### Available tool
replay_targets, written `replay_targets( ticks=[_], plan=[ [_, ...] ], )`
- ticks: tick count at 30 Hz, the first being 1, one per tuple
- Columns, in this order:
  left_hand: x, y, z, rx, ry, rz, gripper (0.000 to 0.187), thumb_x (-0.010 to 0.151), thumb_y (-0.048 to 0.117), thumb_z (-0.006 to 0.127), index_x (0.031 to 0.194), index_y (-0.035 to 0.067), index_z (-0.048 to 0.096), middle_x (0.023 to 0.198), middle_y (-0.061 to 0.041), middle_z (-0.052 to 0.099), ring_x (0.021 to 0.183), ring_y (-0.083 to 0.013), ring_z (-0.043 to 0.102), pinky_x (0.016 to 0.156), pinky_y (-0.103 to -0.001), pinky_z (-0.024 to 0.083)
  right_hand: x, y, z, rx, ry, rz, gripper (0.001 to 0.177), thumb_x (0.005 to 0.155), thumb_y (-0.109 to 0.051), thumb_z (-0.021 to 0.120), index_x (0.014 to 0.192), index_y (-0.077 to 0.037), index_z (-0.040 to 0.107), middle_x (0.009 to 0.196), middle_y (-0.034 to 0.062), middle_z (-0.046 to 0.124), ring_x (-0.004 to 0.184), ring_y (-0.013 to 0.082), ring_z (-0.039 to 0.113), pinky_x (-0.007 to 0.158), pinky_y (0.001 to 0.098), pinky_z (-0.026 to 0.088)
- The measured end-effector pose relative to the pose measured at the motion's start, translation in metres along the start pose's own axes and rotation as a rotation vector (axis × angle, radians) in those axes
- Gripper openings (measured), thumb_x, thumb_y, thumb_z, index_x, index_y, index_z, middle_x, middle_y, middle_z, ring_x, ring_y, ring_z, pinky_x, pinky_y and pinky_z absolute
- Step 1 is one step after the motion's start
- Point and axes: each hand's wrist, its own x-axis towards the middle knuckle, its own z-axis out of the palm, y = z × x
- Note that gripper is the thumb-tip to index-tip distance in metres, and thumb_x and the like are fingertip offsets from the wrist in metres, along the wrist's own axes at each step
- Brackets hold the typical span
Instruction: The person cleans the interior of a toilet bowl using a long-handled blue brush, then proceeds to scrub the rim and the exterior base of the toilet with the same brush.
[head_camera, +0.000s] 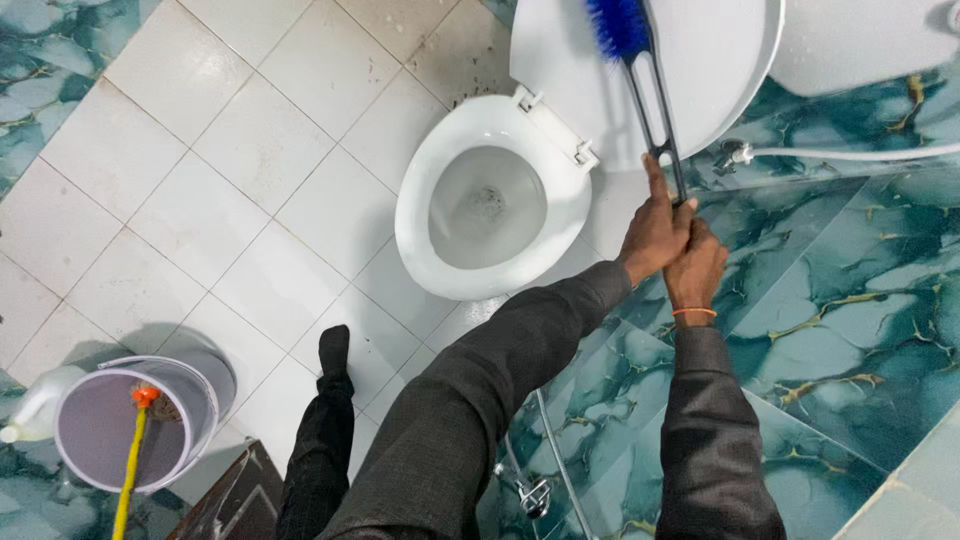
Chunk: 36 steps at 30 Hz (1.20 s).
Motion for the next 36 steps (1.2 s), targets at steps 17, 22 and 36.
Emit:
replay_targets(
  ticks=[17, 22, 36],
  plan=[
    [0.017, 0.021, -0.023, -0.089, 0.002, 0.0, 0.1, 0.099, 0.029, 0.051, 0.161, 0.002, -0.022, 0.084, -0.023, 0.074, 0.066, -0.0374, 0.074, 0.064, -0.044, 0.059, 0.025, 0.01, 0.014, -0.231, 0.012, -0.216, 0.021, 0.1, -0.015, 0.064, 0.112, 0.002, 0.072, 0.09, 0.0278, 0.07, 0.08, 0.0457, 0.067, 0.067, 0.0508, 0.05],
    [0.014, 0.031, 0.003, -0.141, -0.035, 0.135, 0.102, 0.097, 0.029, 0.053, 0.159, 0.001, -0.024, 0.079, -0.026, 0.072, 0.063, -0.0392, 0.073, 0.06, -0.046, 0.057, 0.014, 0.014, -0.01, -0.241, 0.111, -0.093, 0.023, 0.108, -0.021, 0.066, 0.104, 0.002, 0.068, 0.09, 0.0281, 0.07, 0.084, 0.0479, 0.068, 0.071, 0.0527, 0.049],
    [-0.084, -0.043, 0.006, 0.031, -0.237, 0.005, 0.102, 0.1, 0.028, 0.051, 0.159, 0.001, -0.027, 0.088, -0.027, 0.07, 0.07, -0.0401, 0.07, 0.071, -0.048, 0.056, -0.115, 0.06, 0.02, -0.108, 0.146, 0.115, 0.031, 0.1, -0.029, 0.067, 0.098, 0.001, 0.071, 0.085, 0.0263, 0.07, 0.077, 0.0432, 0.068, 0.065, 0.0488, 0.051]
  ],
)
